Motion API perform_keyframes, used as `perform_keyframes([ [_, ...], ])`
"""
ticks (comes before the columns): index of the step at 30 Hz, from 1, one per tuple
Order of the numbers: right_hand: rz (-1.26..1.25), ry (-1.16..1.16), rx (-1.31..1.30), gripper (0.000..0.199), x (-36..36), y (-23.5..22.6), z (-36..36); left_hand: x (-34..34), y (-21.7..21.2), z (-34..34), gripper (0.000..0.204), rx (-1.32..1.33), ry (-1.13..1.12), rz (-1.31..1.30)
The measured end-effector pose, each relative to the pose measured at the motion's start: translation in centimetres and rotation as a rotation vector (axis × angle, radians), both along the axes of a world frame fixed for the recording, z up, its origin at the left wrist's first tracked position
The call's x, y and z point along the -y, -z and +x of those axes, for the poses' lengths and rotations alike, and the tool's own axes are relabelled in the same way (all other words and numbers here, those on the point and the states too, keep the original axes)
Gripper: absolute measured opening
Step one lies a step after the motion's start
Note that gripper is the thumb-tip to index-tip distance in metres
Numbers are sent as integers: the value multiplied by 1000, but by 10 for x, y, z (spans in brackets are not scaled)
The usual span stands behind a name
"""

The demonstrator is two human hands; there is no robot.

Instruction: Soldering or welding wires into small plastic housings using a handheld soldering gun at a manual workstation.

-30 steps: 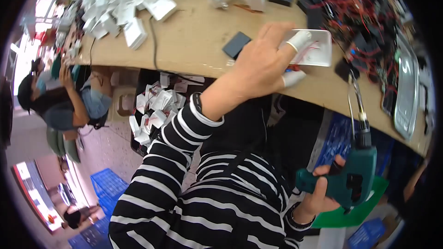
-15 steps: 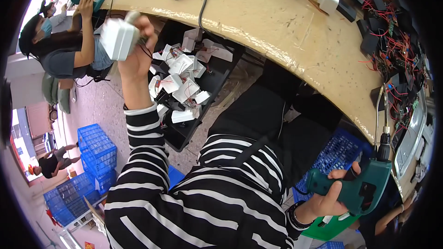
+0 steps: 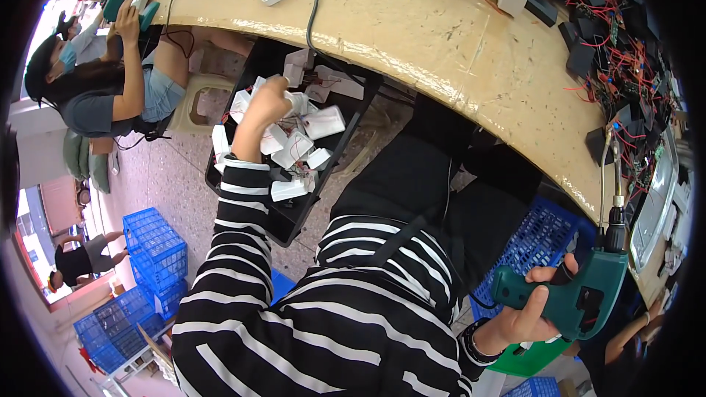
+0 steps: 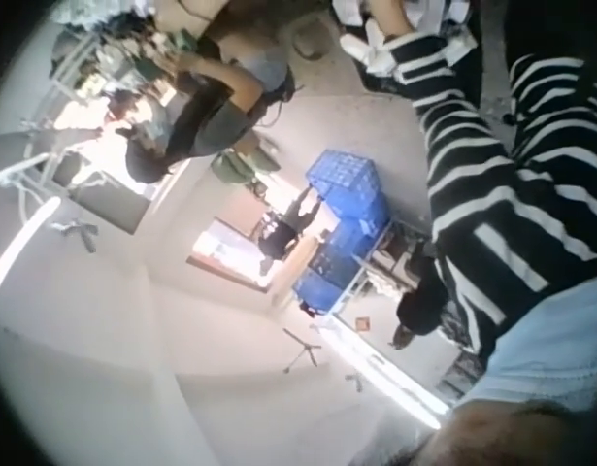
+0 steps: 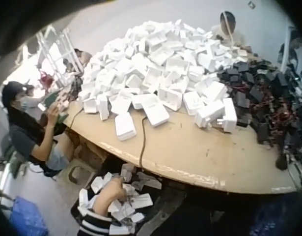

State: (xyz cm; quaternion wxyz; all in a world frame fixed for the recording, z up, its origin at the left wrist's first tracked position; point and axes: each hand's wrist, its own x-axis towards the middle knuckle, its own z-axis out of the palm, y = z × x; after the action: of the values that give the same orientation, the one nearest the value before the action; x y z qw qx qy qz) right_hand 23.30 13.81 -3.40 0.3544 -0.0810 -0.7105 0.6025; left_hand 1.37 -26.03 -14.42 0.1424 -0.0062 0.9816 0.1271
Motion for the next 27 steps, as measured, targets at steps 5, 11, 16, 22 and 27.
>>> perform_keyframes([
  [5, -23, -17, -4, 48, -8, 4, 0, 14, -54, -23, 24, -691, -266, 320],
  [11, -18, -27, 18, 47, -13, 5, -1, 2, -97, -56, 20, -754, -159, 377],
  [16, -60, -4, 25, 48, -9, 3, -3, -23, -131, -119, 63, -632, -154, 3],
  [22, 39, 54, 7, 50, -11, 2, -4, -14, -87, -159, 64, -424, -77, 188],
  [27, -60, 136, -6, 55, -16, 3, -1, 0, -117, -98, 52, -405, -158, 958],
])
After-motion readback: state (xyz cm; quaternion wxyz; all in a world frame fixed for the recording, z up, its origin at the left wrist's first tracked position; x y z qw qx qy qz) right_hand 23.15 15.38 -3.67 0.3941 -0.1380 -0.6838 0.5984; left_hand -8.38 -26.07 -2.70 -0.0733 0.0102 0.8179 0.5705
